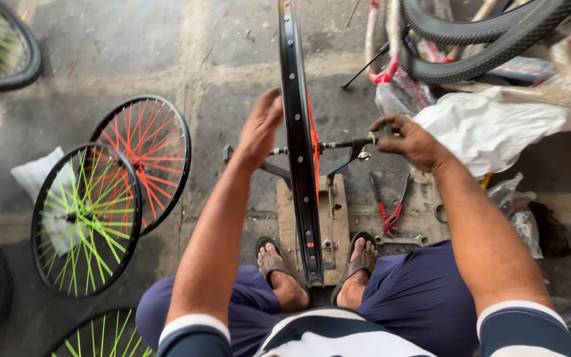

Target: The person sits on the ground lacing orange spokes into a bicycle rim, threading each spoke through the hub and rim holes. They then mount the laced wheel on a truing stand, spin it, and work on the spokes while the wheel turns.

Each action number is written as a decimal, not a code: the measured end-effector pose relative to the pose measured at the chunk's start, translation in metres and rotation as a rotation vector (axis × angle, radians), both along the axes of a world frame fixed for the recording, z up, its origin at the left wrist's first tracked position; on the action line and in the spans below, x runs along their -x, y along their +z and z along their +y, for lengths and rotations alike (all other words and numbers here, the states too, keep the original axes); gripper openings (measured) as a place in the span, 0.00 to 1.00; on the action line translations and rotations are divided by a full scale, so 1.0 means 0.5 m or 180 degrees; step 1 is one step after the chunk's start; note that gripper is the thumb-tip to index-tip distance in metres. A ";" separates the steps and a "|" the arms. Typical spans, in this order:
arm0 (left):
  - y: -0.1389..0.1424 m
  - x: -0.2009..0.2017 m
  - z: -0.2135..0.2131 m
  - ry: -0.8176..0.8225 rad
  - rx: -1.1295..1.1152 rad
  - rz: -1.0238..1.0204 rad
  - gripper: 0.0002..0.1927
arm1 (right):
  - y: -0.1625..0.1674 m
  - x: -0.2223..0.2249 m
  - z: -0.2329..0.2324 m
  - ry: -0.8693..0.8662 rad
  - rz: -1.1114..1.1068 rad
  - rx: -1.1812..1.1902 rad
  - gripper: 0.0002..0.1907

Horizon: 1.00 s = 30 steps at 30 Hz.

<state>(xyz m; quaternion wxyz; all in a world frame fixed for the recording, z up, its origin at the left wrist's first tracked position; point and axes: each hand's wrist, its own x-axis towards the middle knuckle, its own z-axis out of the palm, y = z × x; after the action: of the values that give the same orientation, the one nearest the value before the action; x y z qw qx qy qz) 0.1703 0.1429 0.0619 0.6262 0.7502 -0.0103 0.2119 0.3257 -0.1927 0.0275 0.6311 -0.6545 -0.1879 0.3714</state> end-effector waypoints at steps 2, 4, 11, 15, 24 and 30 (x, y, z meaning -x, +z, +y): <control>-0.004 -0.009 -0.034 -0.0375 0.0786 0.0409 0.25 | 0.000 -0.002 -0.005 -0.0219 0.0635 0.0154 0.19; -0.008 -0.014 -0.060 -0.0429 0.1203 0.0571 0.20 | -0.004 -0.009 -0.013 -0.0101 0.0816 0.0025 0.22; -0.007 -0.043 -0.097 0.0041 0.2037 0.0337 0.12 | -0.019 -0.028 -0.043 0.0292 0.0031 -0.0189 0.23; -0.013 -0.043 -0.094 0.0398 0.1601 0.0486 0.07 | -0.014 -0.032 -0.052 0.0326 0.0023 -0.0034 0.25; -0.078 -0.081 -0.068 0.0067 0.1681 -0.0136 0.11 | 0.001 -0.015 -0.057 0.0278 -0.0332 -0.0167 0.27; -0.079 -0.076 -0.071 0.0339 0.2067 0.0201 0.10 | 0.033 -0.001 -0.052 0.0168 -0.0517 0.0695 0.27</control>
<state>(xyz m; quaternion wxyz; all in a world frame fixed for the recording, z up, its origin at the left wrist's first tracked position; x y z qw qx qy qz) 0.2085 0.1072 0.0226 0.8207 0.5171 0.1165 0.2132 0.3262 -0.2186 0.0442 0.5289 -0.7420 -0.2140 0.3519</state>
